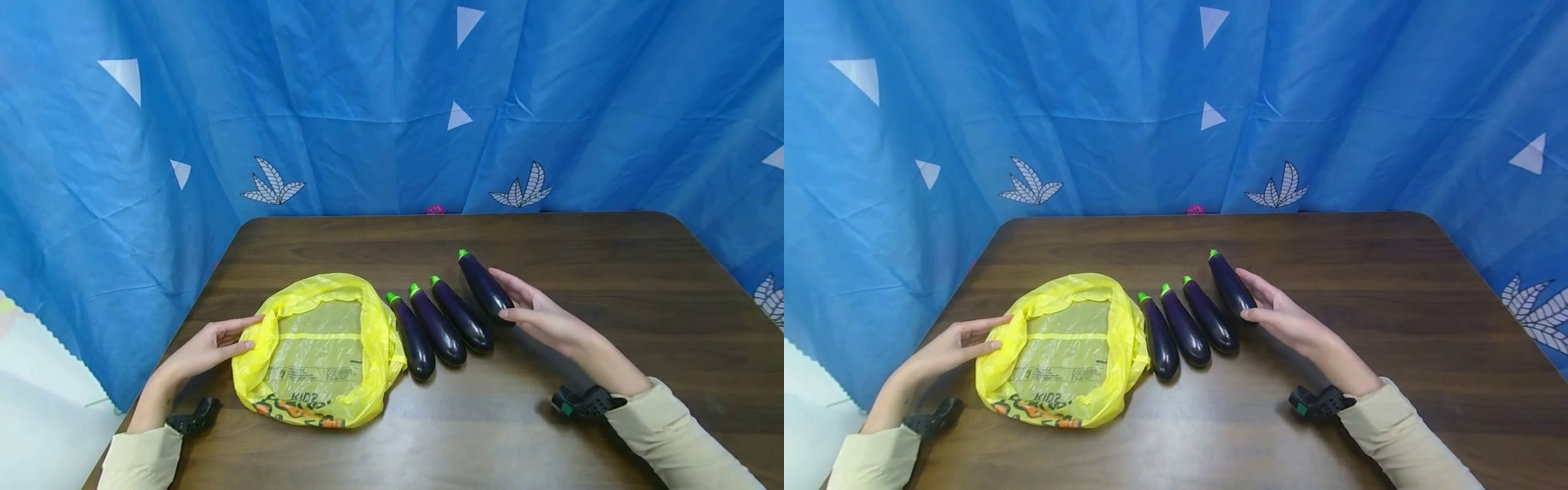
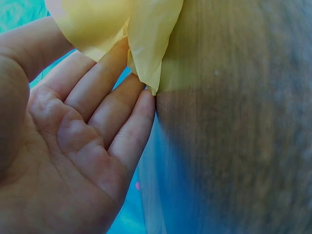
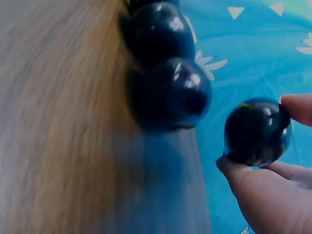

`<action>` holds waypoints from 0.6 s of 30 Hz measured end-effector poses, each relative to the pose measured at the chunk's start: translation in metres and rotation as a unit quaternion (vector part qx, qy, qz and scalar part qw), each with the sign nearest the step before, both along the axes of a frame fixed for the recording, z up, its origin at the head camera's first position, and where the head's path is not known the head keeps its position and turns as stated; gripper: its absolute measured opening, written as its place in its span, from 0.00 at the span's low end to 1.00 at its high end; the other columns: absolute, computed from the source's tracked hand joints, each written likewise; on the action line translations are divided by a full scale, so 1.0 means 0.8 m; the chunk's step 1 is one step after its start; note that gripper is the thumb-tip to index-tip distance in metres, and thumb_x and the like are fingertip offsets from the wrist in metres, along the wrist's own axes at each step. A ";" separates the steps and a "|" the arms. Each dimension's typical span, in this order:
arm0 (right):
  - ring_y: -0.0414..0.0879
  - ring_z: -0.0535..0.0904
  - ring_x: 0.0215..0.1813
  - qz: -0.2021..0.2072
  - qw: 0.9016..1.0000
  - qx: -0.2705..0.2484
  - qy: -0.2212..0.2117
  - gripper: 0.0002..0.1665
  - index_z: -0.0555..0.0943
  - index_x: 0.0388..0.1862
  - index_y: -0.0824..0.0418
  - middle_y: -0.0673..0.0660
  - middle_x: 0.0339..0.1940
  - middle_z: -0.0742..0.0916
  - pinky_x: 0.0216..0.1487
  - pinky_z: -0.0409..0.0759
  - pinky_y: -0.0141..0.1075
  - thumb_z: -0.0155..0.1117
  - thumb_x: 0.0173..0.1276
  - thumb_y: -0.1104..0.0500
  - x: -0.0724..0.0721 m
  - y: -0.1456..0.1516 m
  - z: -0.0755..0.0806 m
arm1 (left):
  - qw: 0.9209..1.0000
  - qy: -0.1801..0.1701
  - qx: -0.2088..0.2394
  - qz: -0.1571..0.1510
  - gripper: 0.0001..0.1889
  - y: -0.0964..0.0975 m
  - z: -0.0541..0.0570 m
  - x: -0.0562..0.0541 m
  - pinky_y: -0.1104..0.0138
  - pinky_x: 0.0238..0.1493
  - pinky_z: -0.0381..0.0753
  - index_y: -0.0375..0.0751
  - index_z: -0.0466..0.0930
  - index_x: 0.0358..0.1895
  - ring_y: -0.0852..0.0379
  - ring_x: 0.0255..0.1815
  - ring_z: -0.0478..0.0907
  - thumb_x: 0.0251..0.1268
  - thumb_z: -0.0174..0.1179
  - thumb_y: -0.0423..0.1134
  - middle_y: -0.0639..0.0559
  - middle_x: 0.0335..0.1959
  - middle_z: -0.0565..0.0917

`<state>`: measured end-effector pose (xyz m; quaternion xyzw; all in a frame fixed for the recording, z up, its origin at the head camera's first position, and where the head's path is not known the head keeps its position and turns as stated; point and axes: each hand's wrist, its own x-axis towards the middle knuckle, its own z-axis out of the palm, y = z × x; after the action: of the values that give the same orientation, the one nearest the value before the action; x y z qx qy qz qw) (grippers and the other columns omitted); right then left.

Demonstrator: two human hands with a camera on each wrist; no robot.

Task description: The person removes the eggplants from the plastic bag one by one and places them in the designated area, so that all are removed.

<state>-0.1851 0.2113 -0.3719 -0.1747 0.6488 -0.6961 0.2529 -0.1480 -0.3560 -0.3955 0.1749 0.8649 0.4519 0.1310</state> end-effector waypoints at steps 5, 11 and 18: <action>0.58 0.49 0.68 0.010 1.000 0.013 0.007 0.42 0.44 0.75 0.61 0.64 0.73 0.49 0.56 0.65 0.31 0.52 0.69 0.66 -0.004 0.007 -0.009 | 1.000 -0.002 -0.006 0.003 0.25 0.001 0.002 0.000 0.75 0.50 0.69 0.30 0.65 0.66 0.72 0.58 0.63 0.68 0.55 0.35 0.34 0.63 0.67; 0.60 0.46 0.69 0.014 0.999 0.034 0.004 0.43 0.43 0.75 0.62 0.64 0.73 0.49 0.61 0.60 0.36 0.53 0.68 0.65 -0.008 0.011 -0.021 | 1.000 -0.001 -0.009 0.002 0.25 0.001 0.003 0.000 0.75 0.50 0.69 0.31 0.65 0.66 0.73 0.58 0.62 0.68 0.55 0.35 0.34 0.64 0.66; 0.61 0.43 0.71 0.017 0.998 0.053 0.013 0.44 0.45 0.75 0.61 0.64 0.74 0.49 0.65 0.43 0.59 0.55 0.66 0.66 -0.011 0.012 -0.034 | 1.000 -0.006 -0.006 0.002 0.25 0.002 0.004 0.001 0.75 0.50 0.69 0.30 0.64 0.66 0.74 0.58 0.62 0.68 0.55 0.35 0.34 0.64 0.66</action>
<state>-0.1943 0.2211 -0.3991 -0.1813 0.6852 -0.6536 0.2655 -0.1469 -0.3546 -0.3925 0.1698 0.8673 0.4476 0.1363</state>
